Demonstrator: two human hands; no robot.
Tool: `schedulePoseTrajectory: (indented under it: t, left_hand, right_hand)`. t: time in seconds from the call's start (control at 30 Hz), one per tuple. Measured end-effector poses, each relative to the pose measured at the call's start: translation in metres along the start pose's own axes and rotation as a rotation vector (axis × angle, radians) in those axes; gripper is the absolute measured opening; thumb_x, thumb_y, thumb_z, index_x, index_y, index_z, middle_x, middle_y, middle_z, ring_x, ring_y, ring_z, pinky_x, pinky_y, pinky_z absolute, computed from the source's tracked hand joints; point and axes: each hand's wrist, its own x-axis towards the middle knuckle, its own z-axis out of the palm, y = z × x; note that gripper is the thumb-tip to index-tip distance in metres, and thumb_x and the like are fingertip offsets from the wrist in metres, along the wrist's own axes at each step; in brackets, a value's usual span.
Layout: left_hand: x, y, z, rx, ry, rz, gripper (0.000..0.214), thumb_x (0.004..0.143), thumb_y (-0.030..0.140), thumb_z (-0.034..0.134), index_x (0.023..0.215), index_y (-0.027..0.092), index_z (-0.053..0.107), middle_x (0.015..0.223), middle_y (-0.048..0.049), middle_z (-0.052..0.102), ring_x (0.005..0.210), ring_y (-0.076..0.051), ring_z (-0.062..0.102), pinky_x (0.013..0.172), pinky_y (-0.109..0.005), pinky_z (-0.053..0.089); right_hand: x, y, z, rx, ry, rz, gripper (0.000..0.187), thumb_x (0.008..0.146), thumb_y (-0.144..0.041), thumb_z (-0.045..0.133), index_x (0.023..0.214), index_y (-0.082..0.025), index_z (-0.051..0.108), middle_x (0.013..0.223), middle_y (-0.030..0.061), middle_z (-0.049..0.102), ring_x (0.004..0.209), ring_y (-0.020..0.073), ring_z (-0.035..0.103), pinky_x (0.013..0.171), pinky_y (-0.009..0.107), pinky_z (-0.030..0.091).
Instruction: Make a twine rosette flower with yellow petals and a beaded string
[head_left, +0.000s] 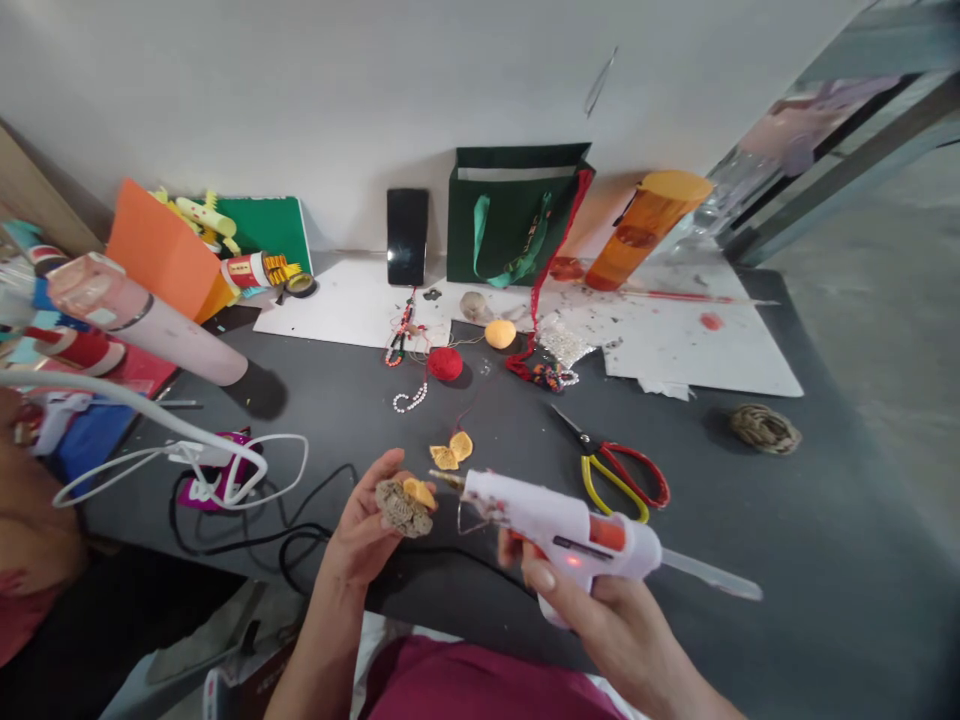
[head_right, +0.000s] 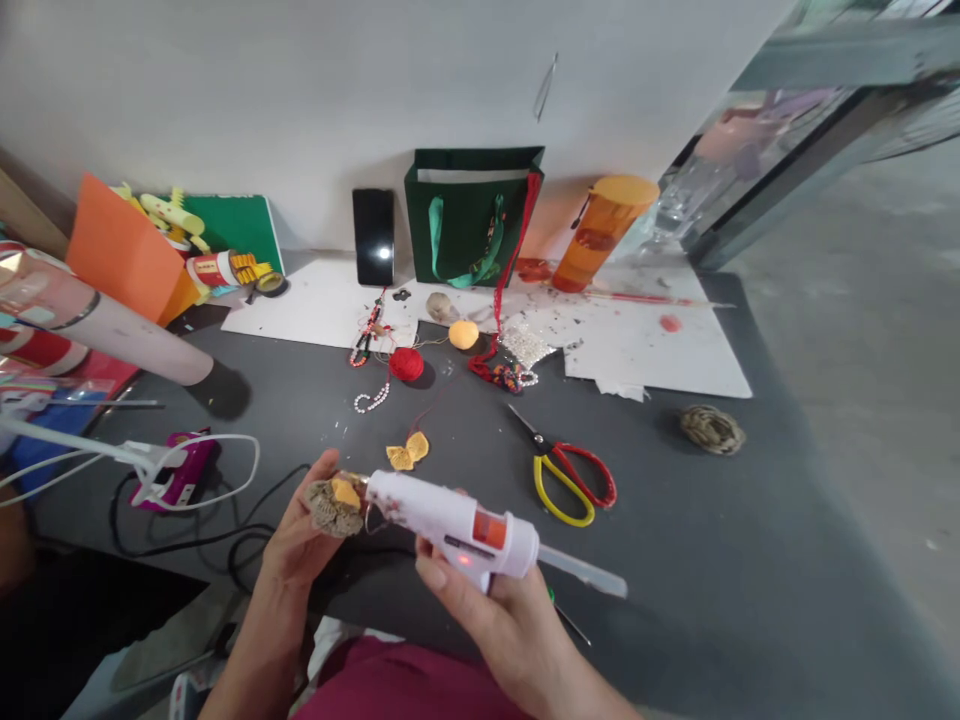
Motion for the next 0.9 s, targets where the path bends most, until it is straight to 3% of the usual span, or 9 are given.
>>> schedulePoseTrajectory:
  t: [0.1,0.3,0.47,0.7,0.9]
  left_hand:
    - [0.000,-0.003,0.004,0.026,-0.002,-0.036,0.064,0.060,0.037,0.087,0.119,0.029,0.063,0.091,-0.0008,0.068,0.088,-0.021,0.069,0.076,-0.030,0.054]
    - [0.001,-0.005,0.010,0.049,0.003,-0.045,0.064,0.059,0.031,0.088,0.119,0.024,0.065,0.099,-0.0064,0.070,0.088,-0.021,0.068,0.080,-0.031,0.053]
    - [0.000,-0.004,0.013,0.078,-0.011,-0.055,0.064,0.060,0.028,0.087,0.120,0.024,0.065,0.102,-0.0070,0.069,0.084,-0.019,0.068,0.079,-0.031,0.053]
    - [0.000,-0.004,0.017,0.121,-0.046,-0.030,0.063,0.062,0.024,0.085,0.122,0.025,0.065,0.106,-0.0080,0.068,0.088,-0.020,0.067,0.078,-0.029,0.053]
    - [0.001,-0.002,0.023,0.091,0.022,-0.065,0.063,0.060,0.024,0.087,0.119,0.024,0.067,0.103,-0.0062,0.068,0.086,-0.019,0.067,0.079,-0.029,0.053]
  right_hand:
    - [0.012,-0.001,0.005,0.058,-0.002,-0.015,0.050,0.076,-0.070,0.060,0.068,-0.020,0.062,0.058,-0.0001,0.053,0.053,0.0135,0.049,0.046,0.023,0.047]
    - [0.026,-0.004,0.013,0.160,-0.110,-0.006,0.057,0.073,-0.076,0.057,0.068,-0.019,0.057,0.056,-0.0040,0.042,0.048,0.0089,0.036,0.043,0.021,0.038]
    - [0.025,-0.004,0.012,0.208,-0.122,-0.057,0.050,0.077,-0.070,0.059,0.075,-0.020,0.064,0.068,0.0014,0.058,0.062,0.0146,0.052,0.058,0.026,0.048]
    - [0.024,-0.006,0.008,0.181,-0.136,-0.016,0.053,0.076,-0.071,0.059,0.077,-0.020,0.068,0.069,0.0014,0.059,0.056,0.0123,0.048,0.050,0.023,0.041]
    - [0.026,-0.003,0.006,0.224,-0.119,-0.067,0.049,0.076,-0.068,0.062,0.074,-0.020,0.069,0.066,0.0011,0.059,0.059,0.0137,0.050,0.055,0.026,0.044]
